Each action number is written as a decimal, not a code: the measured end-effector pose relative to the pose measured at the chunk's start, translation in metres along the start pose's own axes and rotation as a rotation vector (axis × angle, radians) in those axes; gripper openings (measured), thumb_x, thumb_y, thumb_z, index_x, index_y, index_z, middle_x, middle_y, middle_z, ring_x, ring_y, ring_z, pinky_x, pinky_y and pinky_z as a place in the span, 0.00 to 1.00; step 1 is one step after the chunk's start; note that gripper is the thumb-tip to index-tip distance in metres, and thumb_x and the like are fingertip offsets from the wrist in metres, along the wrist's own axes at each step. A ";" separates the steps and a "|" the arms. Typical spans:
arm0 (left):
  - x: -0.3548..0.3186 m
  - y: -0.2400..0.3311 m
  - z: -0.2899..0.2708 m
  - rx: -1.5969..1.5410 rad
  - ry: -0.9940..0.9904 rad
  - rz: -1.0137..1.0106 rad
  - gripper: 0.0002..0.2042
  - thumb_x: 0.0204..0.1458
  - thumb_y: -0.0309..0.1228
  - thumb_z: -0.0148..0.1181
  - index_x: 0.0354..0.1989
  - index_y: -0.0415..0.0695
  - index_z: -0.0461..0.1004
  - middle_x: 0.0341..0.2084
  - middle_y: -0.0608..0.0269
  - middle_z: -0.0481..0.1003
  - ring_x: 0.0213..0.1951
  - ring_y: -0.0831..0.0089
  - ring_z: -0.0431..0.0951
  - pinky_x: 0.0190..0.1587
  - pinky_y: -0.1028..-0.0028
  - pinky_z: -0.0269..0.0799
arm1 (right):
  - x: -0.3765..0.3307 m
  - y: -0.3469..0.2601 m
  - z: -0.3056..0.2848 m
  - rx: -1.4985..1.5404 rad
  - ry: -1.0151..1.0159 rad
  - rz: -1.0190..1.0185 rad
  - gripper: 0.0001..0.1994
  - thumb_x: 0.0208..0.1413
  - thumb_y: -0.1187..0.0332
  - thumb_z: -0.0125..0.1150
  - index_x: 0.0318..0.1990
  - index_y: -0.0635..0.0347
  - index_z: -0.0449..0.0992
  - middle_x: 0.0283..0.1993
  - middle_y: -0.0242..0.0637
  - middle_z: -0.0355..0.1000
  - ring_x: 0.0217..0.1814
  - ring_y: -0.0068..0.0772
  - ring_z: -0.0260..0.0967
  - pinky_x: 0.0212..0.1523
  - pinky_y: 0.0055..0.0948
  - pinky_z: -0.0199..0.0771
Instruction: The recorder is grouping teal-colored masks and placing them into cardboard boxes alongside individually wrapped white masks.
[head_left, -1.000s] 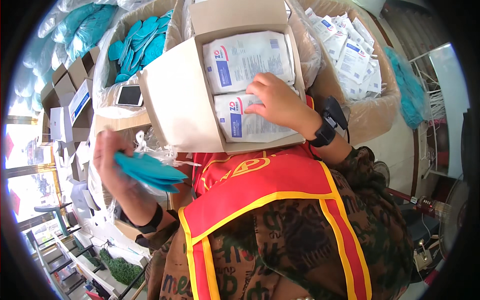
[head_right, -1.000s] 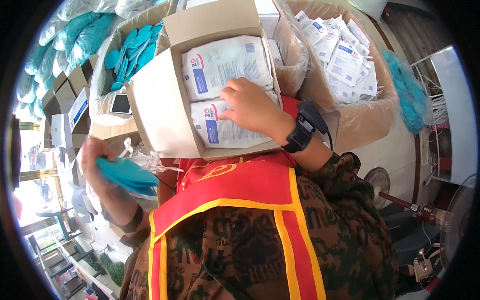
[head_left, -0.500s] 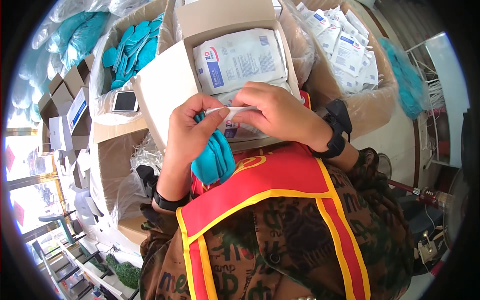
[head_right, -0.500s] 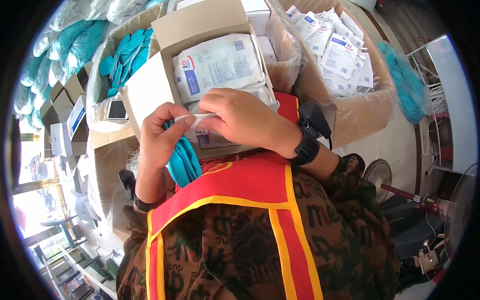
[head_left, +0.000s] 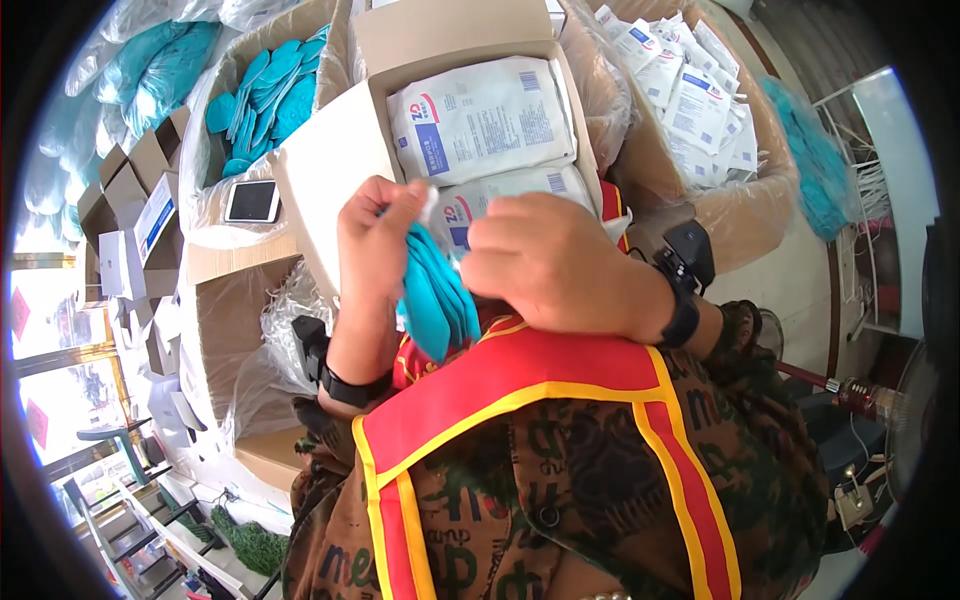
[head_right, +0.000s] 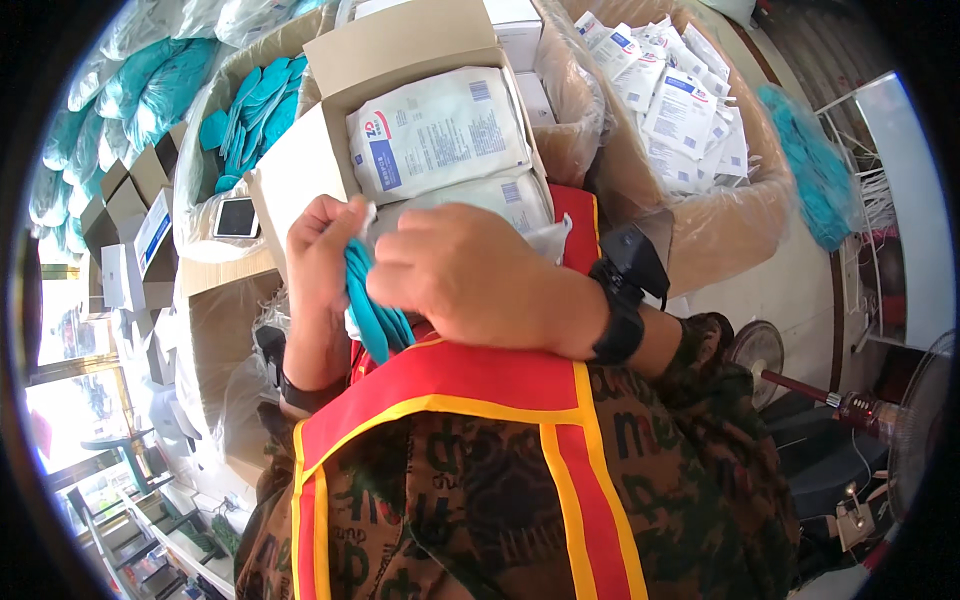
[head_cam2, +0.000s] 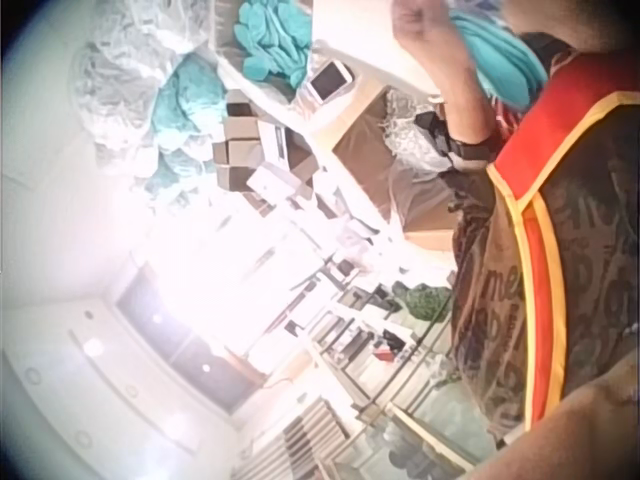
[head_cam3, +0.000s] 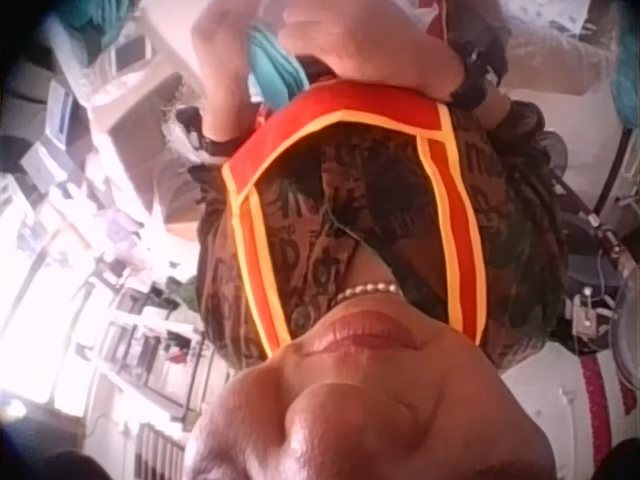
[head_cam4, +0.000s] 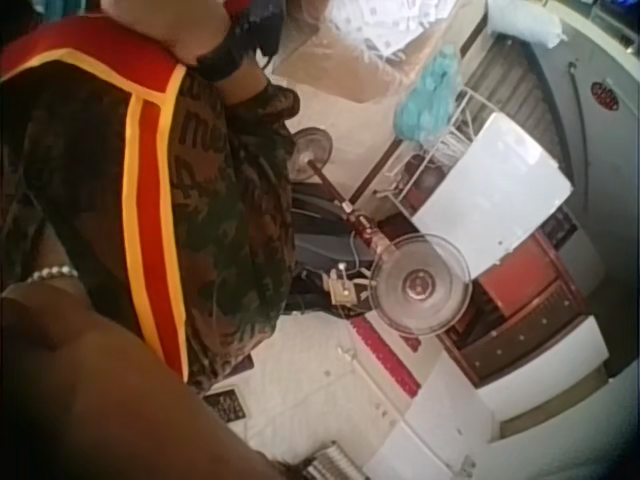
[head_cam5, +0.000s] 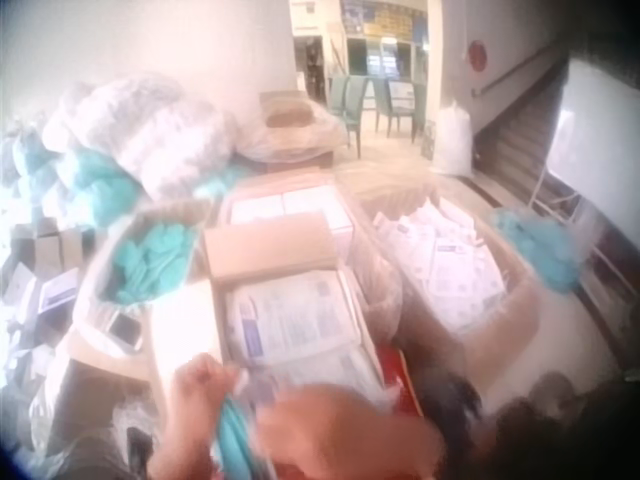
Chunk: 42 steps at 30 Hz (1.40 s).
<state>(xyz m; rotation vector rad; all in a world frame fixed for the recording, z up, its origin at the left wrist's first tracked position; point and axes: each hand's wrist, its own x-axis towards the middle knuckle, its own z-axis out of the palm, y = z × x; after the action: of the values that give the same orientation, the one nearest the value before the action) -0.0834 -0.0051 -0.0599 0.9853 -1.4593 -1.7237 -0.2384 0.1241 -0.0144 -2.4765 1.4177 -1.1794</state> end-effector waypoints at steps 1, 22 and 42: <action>0.006 -0.002 -0.005 0.030 0.061 0.022 0.07 0.53 0.27 0.63 0.25 0.41 0.72 0.19 0.72 0.70 0.22 0.87 0.63 0.24 0.83 0.58 | 0.000 -0.008 -0.008 0.051 -0.030 -0.008 0.04 0.44 0.72 0.57 0.25 0.55 0.68 0.26 0.32 0.62 0.32 0.36 0.65 0.33 0.34 0.66; -0.036 0.054 0.004 0.498 -0.463 0.156 0.13 0.45 0.26 0.70 0.38 0.36 0.78 0.30 0.63 0.78 0.34 0.79 0.74 0.39 0.76 0.70 | 0.009 0.017 -0.014 0.129 0.173 0.129 0.04 0.49 0.74 0.62 0.29 0.59 0.72 0.27 0.40 0.66 0.32 0.45 0.67 0.31 0.36 0.67; -0.033 0.029 -0.003 0.402 -0.538 0.139 0.12 0.44 0.21 0.61 0.40 0.34 0.76 0.29 0.69 0.78 0.32 0.85 0.70 0.36 0.78 0.69 | 0.011 0.009 0.007 0.013 0.152 0.063 0.05 0.48 0.74 0.59 0.29 0.58 0.69 0.27 0.38 0.66 0.34 0.43 0.69 0.34 0.35 0.72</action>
<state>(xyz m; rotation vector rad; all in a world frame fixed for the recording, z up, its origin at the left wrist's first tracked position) -0.0637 0.0175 -0.0271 0.6044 -2.2276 -1.7025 -0.2372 0.1087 -0.0162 -2.3592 1.5056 -1.3856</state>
